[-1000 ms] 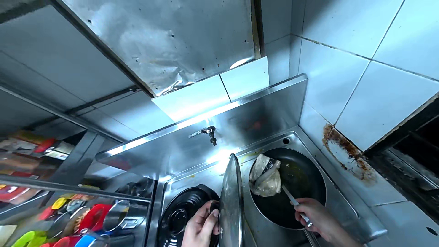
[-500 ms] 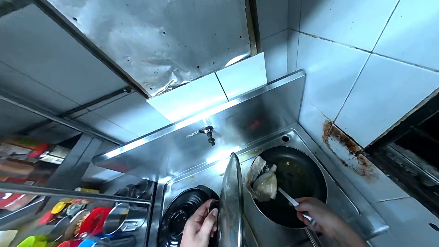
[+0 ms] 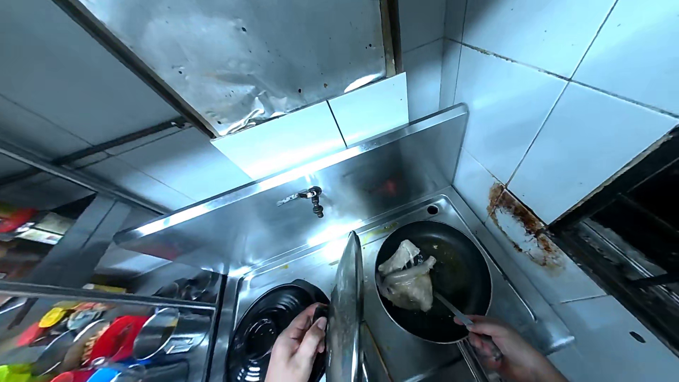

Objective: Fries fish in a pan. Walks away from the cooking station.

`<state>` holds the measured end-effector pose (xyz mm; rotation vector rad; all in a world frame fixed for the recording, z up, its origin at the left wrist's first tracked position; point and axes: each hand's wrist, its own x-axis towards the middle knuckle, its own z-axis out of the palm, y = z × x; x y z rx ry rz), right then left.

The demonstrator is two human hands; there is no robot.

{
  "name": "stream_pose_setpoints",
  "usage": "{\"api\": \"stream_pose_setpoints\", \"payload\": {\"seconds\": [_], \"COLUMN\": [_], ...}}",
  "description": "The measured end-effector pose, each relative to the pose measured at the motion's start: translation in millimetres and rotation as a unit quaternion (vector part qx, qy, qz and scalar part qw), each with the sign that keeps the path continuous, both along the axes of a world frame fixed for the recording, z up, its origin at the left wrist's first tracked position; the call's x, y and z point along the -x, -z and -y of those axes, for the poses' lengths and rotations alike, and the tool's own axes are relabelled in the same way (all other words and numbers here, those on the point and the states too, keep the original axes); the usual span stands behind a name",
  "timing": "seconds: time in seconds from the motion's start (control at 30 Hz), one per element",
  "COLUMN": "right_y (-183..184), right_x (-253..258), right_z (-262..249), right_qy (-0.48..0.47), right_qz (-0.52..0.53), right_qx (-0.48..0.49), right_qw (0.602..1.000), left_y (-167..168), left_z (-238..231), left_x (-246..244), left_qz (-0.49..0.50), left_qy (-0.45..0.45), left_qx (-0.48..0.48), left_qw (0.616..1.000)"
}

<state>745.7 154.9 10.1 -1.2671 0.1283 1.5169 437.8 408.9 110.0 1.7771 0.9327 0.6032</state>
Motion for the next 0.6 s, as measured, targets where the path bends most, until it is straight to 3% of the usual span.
{"api": "stream_pose_setpoints", "payload": {"seconds": [0.3, 0.6], "right_y": [-2, -1], "right_x": [-2, 15], "right_z": [48, 49], "right_qy": [0.072, 0.104], "right_qz": [0.048, 0.040], "right_qx": [0.004, -0.006], "right_qw": [0.996, 0.994], "left_y": [2, -3], "left_z": [3, 3], "left_x": [-15, -24], "left_qz": [0.010, 0.017], "left_qy": [0.021, 0.029], "left_qx": [0.009, 0.003], "left_qw": [1.000, 0.999]}}
